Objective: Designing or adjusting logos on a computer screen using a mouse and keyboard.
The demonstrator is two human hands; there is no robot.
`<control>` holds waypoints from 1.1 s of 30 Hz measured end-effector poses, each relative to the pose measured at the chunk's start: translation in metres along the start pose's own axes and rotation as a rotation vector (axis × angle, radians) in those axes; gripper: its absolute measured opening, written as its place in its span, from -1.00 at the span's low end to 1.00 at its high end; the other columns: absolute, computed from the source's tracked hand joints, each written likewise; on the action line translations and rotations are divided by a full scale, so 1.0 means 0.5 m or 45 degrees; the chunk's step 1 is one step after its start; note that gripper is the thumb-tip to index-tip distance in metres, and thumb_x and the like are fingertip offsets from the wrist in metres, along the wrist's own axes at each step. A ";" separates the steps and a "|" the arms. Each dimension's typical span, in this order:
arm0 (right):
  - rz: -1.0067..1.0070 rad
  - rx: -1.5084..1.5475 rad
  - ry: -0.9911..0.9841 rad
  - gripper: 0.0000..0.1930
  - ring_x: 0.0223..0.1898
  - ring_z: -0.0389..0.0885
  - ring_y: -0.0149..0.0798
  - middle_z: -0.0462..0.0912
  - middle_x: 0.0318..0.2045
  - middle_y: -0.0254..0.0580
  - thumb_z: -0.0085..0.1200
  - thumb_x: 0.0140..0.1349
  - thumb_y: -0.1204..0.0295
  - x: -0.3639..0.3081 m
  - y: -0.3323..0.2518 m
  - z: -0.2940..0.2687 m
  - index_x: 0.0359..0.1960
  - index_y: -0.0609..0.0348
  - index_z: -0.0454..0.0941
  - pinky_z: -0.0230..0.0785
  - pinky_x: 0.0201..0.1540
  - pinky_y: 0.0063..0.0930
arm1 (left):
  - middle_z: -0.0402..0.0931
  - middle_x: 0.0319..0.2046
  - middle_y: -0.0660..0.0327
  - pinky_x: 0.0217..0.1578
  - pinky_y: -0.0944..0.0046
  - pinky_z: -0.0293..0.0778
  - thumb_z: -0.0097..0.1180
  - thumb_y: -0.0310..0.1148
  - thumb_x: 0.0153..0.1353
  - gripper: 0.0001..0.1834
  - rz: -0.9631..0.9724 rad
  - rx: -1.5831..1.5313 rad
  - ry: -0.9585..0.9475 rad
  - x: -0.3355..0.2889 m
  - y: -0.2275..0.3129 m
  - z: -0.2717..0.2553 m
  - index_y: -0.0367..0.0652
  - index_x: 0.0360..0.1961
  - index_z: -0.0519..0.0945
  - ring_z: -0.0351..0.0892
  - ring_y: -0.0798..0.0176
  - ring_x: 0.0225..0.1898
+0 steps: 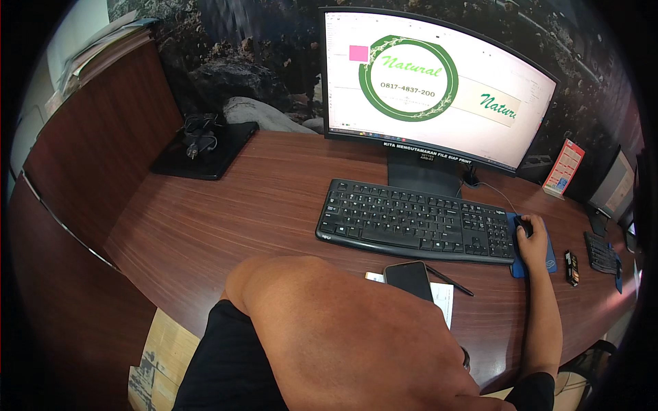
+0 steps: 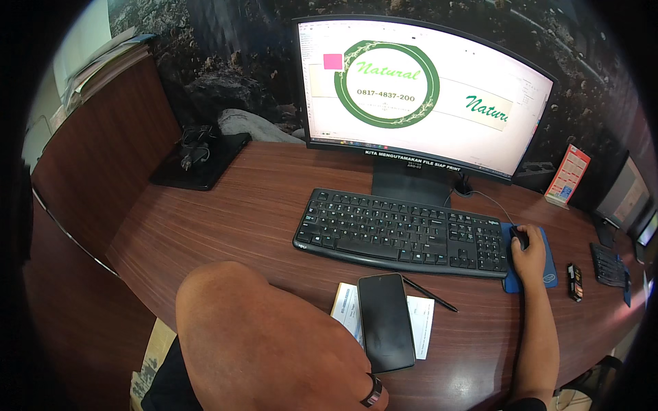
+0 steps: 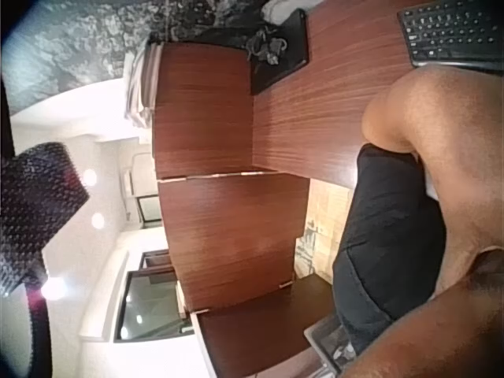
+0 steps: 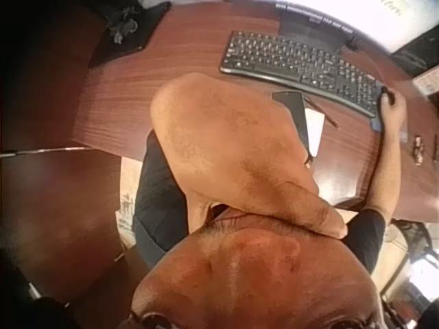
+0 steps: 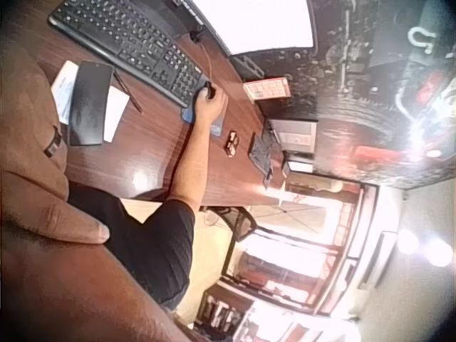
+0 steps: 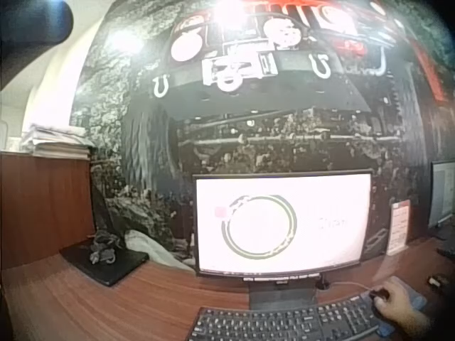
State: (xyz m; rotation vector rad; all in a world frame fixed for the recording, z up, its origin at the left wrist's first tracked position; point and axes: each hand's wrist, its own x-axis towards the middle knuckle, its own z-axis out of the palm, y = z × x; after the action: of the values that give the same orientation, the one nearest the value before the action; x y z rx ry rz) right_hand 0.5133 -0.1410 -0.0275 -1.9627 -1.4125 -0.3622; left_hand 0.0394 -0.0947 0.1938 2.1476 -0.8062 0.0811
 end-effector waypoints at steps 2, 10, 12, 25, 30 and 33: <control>0.005 -0.008 0.000 -0.73 -0.03 0.62 0.05 0.60 -0.11 -0.02 0.19 0.13 0.56 -0.004 0.005 0.001 -0.10 0.26 0.58 0.44 0.07 -0.25 | 0.70 -0.12 -0.04 -0.28 0.02 0.69 0.58 0.07 -0.22 0.27 -0.033 0.007 -0.057 0.002 -0.005 -0.004 -0.12 0.51 0.17 0.74 -0.15 -0.20; 0.006 -0.001 -0.006 -0.73 -0.04 0.62 0.05 0.61 -0.12 -0.02 0.19 0.12 0.54 -0.002 -0.003 -0.004 -0.11 0.26 0.57 0.44 0.06 -0.25 | 0.70 -0.14 -0.02 -0.31 0.05 0.68 0.59 0.10 -0.25 0.30 0.017 0.056 0.003 -0.002 -0.011 0.013 -0.11 0.50 0.17 0.74 -0.14 -0.22; 0.010 -0.002 -0.001 -0.73 -0.03 0.62 0.06 0.61 -0.12 -0.02 0.19 0.12 0.54 -0.001 -0.004 -0.005 -0.11 0.26 0.57 0.44 0.06 -0.25 | 0.71 -0.14 -0.01 -0.32 0.06 0.68 0.59 0.12 -0.27 0.30 0.044 0.084 0.016 0.001 -0.013 0.005 -0.13 0.49 0.18 0.74 -0.13 -0.23; 0.030 0.026 0.037 -0.72 0.01 0.61 0.10 0.61 -0.06 -0.04 0.20 0.10 0.52 -0.003 -0.018 -0.003 -0.11 0.20 0.58 0.45 0.07 -0.20 | 0.60 -0.14 -0.18 -0.28 -0.01 0.60 -0.11 -0.10 0.49 -0.46 0.603 -0.519 0.169 0.041 -0.107 0.045 -0.52 0.06 0.41 0.69 -0.11 -0.27; 0.087 0.008 0.004 -0.72 0.01 0.62 0.07 0.62 -0.06 -0.05 0.21 0.11 0.53 -0.001 -0.012 -0.005 -0.10 0.21 0.59 0.45 0.08 -0.23 | 0.67 -0.23 -0.30 -0.47 0.19 0.65 0.27 0.28 0.19 0.06 0.818 -0.686 0.269 0.065 -0.141 0.077 -0.66 0.23 0.36 0.75 -0.02 -0.39; 0.073 0.014 0.001 -0.71 0.01 0.63 0.08 0.62 -0.07 -0.04 0.21 0.11 0.53 -0.002 -0.009 -0.004 -0.10 0.21 0.59 0.45 0.08 -0.23 | 0.58 -0.17 -0.25 -0.30 0.00 0.61 -0.21 -0.07 0.52 -0.41 0.685 -0.665 0.189 0.053 -0.129 0.051 -0.57 0.08 0.39 0.69 -0.16 -0.31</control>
State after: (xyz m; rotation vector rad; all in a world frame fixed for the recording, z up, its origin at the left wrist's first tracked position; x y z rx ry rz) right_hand 0.5090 -0.1420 -0.0247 -1.9894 -1.3519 -0.3282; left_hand 0.0920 -0.0971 0.1415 1.3847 -1.1520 0.2721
